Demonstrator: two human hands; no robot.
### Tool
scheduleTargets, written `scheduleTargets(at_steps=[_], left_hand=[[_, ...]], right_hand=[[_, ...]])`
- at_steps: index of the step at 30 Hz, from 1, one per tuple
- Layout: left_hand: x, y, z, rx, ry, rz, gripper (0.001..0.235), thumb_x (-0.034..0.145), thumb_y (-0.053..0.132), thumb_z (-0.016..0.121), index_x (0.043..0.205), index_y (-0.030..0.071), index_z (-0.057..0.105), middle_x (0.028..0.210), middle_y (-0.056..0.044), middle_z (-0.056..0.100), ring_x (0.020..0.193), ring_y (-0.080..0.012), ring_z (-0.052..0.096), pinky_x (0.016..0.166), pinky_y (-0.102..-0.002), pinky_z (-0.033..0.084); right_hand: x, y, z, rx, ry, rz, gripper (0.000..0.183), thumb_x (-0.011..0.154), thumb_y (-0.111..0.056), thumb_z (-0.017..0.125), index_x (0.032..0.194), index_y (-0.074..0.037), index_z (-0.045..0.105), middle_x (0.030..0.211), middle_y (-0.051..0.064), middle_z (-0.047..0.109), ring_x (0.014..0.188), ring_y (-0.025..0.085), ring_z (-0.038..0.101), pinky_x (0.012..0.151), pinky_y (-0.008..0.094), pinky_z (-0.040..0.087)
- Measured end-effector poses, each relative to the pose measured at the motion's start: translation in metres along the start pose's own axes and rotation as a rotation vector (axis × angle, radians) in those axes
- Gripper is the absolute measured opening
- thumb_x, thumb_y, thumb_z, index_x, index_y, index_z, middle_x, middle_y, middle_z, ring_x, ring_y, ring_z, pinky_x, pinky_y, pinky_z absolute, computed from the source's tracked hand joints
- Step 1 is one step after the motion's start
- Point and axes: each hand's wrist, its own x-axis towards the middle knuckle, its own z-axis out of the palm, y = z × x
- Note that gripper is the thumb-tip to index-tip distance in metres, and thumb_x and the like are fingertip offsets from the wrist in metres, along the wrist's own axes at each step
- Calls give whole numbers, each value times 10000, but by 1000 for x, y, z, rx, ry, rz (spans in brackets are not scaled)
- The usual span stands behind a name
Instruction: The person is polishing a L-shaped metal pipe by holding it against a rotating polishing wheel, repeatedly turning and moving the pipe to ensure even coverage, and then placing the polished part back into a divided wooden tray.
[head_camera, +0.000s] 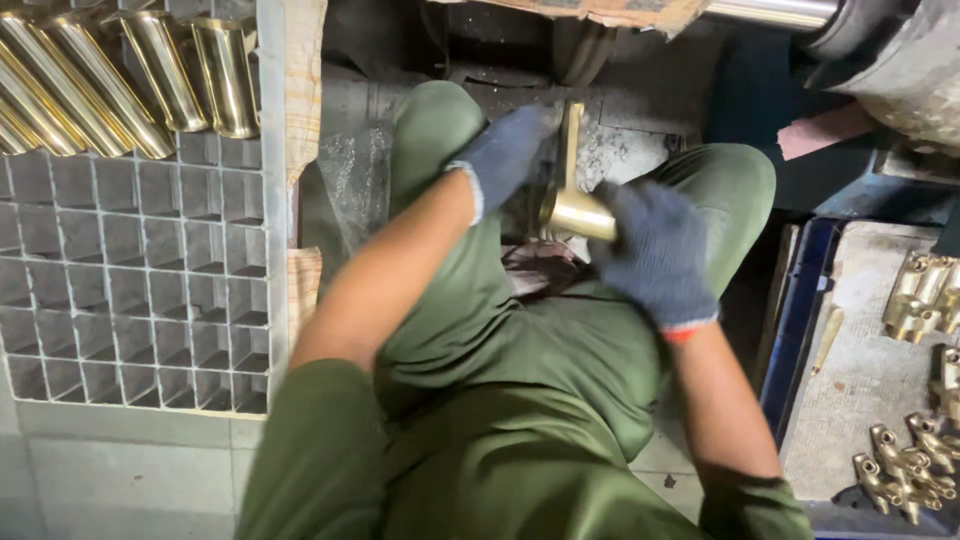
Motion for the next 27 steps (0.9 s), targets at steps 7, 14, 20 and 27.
scheduleTargets(at_steps=[7, 14, 20, 27], left_hand=[[26, -41, 33, -940, 191, -481, 315, 1006, 239, 475, 1001, 13, 694, 922, -73, 673, 841, -176, 578, 772, -359, 503], [41, -45, 37, -700, 69, -301, 167, 996, 179, 593, 1046, 49, 684, 878, -22, 617, 793, -139, 550, 725, -333, 486], [54, -73, 47, -874, 68, -171, 196, 1025, 168, 534, 1129, 60, 660, 996, -30, 659, 864, -156, 585, 793, -338, 512], [51, -101, 58, -650, 172, -227, 251, 1000, 174, 523, 1188, 44, 628, 1111, -79, 673, 988, -196, 614, 881, -350, 515]], right_hand=[[48, 45, 14, -36, -72, -46, 383, 722, -217, 787, 1086, -117, 720, 905, 111, 655, 854, 347, 658, 748, 462, 528], [60, 58, 21, -57, -59, -82, 379, 747, -263, 789, 1090, -120, 712, 906, 109, 668, 865, 338, 670, 752, 469, 525], [68, 67, 28, -43, -97, -66, 314, 777, -251, 782, 1061, -134, 716, 914, 108, 677, 861, 340, 667, 758, 463, 527], [77, 71, 31, 4, -82, -50, 297, 752, -228, 751, 1031, -136, 707, 901, 105, 678, 852, 332, 676, 749, 457, 531]])
